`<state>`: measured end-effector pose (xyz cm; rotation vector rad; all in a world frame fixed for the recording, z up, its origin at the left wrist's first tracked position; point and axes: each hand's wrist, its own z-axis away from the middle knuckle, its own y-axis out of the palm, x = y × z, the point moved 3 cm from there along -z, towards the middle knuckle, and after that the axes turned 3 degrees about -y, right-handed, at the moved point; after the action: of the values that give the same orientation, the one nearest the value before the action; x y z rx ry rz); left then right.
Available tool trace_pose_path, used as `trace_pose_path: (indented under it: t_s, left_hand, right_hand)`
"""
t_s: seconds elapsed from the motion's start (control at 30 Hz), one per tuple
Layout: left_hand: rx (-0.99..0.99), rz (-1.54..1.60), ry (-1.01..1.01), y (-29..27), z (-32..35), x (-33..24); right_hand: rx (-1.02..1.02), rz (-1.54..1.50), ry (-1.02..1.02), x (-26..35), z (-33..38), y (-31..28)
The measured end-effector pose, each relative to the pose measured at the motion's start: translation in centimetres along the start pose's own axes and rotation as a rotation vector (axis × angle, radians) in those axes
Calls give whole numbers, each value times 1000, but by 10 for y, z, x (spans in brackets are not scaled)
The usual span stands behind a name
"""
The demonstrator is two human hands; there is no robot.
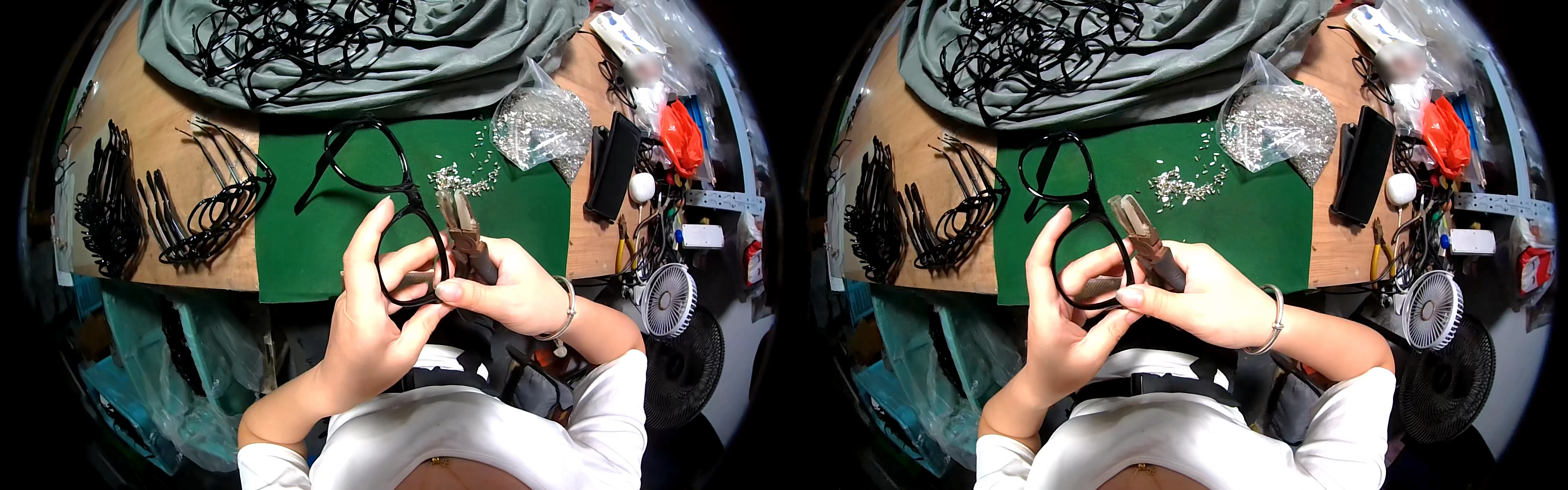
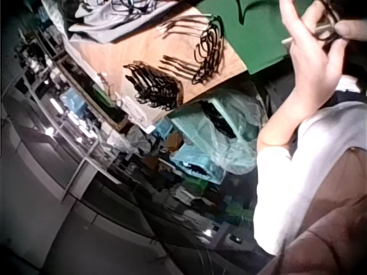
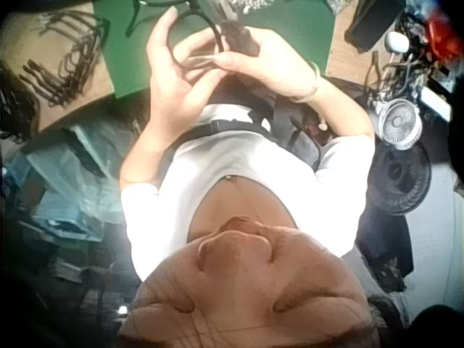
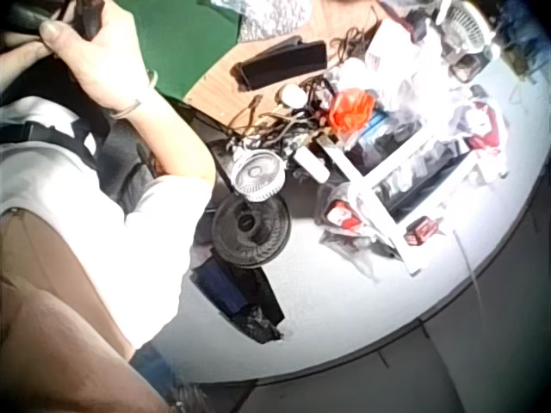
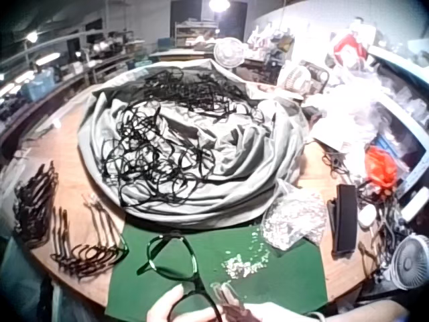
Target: The person uses pliers to attach small metal components to the arms of black eyeglass frames. They repeatedly pick up frames, apply the pliers to the hinge area, and place the finished frames aside on the table.
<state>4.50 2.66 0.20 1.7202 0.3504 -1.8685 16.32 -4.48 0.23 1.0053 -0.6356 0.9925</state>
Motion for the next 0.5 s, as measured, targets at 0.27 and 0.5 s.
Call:
trace_pose_path:
  t_s: [0.27,0.5]
  left_hand:
    - [60,49,2,-2,1,-6]
    - [53,63,20,-2,1,-10]
  right_hand:
    - [96,-127,101,3,-1,-2]
    - [93,-93,91,7,0,-1]
